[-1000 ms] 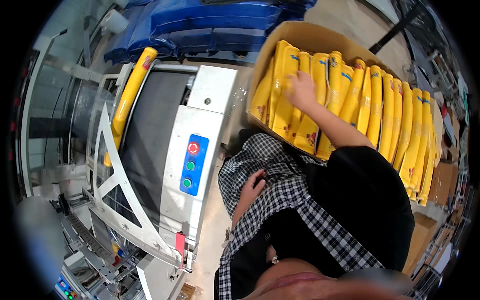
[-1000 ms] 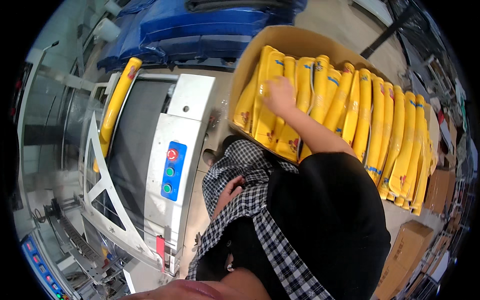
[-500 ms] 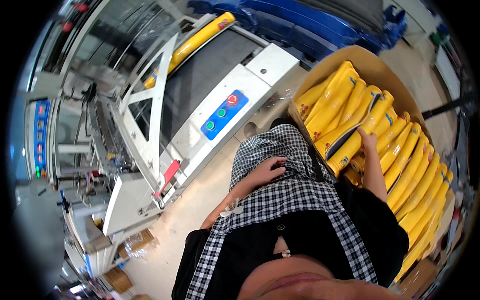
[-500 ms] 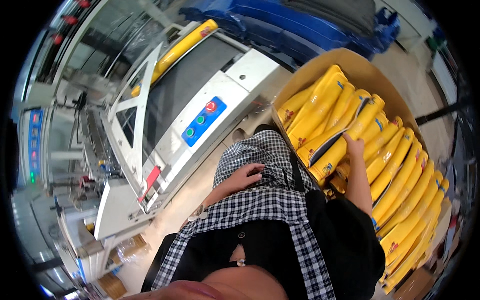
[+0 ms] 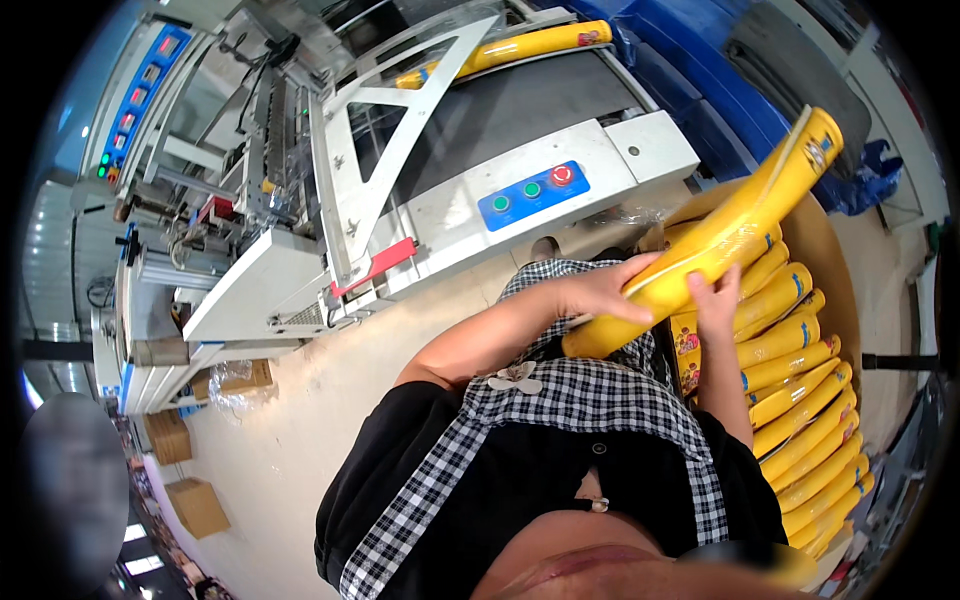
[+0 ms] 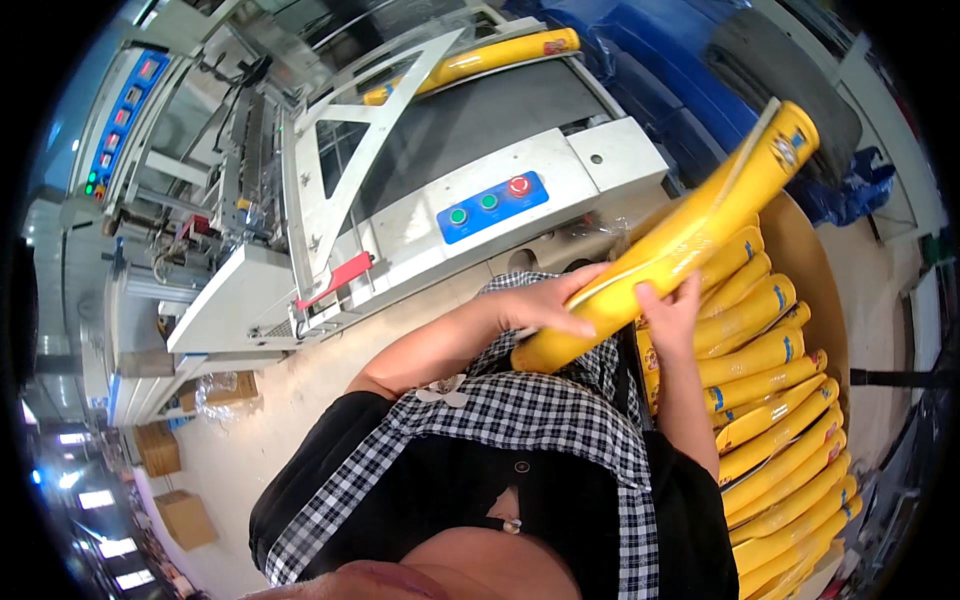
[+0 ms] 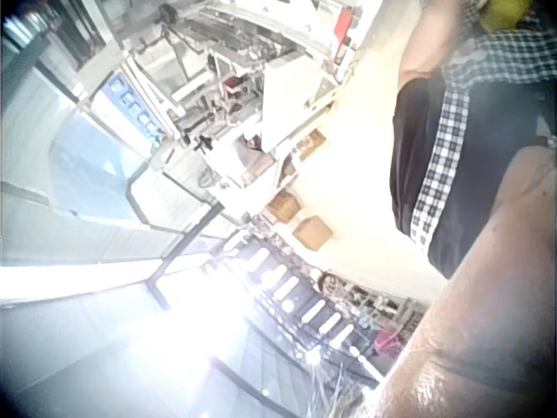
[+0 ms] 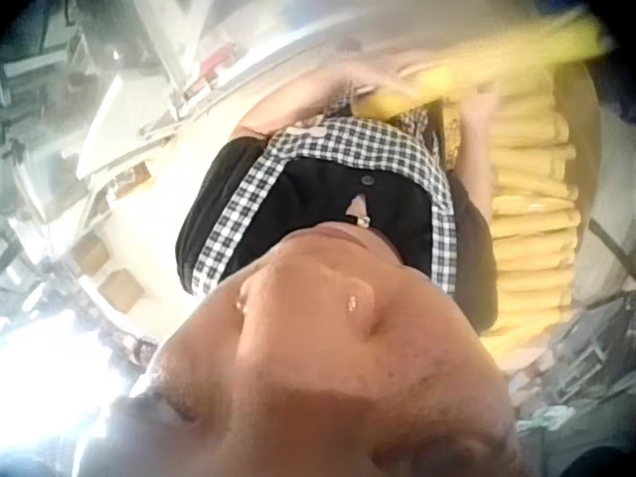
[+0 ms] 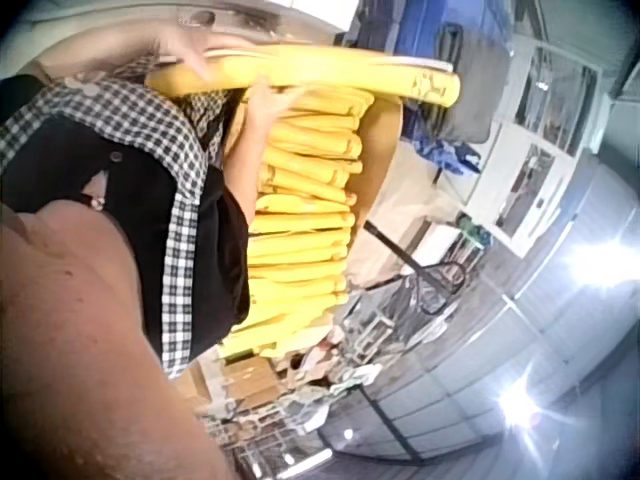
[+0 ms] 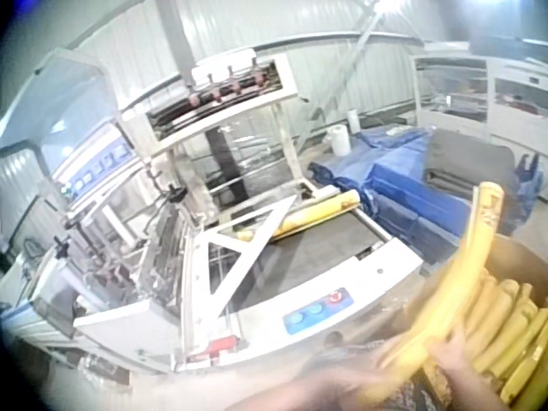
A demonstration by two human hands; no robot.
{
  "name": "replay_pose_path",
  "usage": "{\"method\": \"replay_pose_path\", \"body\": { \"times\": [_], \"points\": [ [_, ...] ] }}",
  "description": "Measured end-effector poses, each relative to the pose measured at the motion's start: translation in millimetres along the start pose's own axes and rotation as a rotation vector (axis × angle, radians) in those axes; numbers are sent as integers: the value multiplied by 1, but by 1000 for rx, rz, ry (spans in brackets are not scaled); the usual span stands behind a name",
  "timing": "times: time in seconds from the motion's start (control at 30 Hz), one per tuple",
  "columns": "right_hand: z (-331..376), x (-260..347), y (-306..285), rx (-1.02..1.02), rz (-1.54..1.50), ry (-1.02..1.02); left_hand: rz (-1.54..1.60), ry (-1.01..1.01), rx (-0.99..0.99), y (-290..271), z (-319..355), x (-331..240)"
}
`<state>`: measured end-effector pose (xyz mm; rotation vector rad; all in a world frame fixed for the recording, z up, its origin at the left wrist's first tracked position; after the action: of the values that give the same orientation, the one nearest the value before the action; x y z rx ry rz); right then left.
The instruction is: The person picks up yellow inflatable toys from a cardboard box and places them onto a conveyor belt machine. They repeatedly handle the items, arranging them in the box and feeding them into the machine.
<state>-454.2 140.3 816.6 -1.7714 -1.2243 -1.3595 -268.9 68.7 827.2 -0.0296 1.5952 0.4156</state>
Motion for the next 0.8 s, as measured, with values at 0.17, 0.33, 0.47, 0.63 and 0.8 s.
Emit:
{"method": "replay_pose_path", "body": {
  "times": [0.17,0.33,0.47,0.63,0.8],
  "points": [
    [-32,48,27,157,873,-428,7,117,-154,-17,31,-9],
    [-55,96,51,317,1305,-995,160,-109,-85,-27,65,-21],
    [-74,90,57,710,1323,-907,440,-201,54,-7,86,-4],
    [-77,85,53,882,1134,-637,943,-117,329,-6,85,22],
    [-104,93,22,642,1202,-558,1067,38,65,-25,76,57]
  ]
}}
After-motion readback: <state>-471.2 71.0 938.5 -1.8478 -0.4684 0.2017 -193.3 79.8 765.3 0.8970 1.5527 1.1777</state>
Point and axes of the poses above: each hand's wrist, its own z-axis away from the middle knuckle, its own y-axis out of the palm, x = y × z, the point moved 4 cm from there along -z, towards the middle knuckle, and after that the axes turned 1 degree about z, right-handed, at the moved point
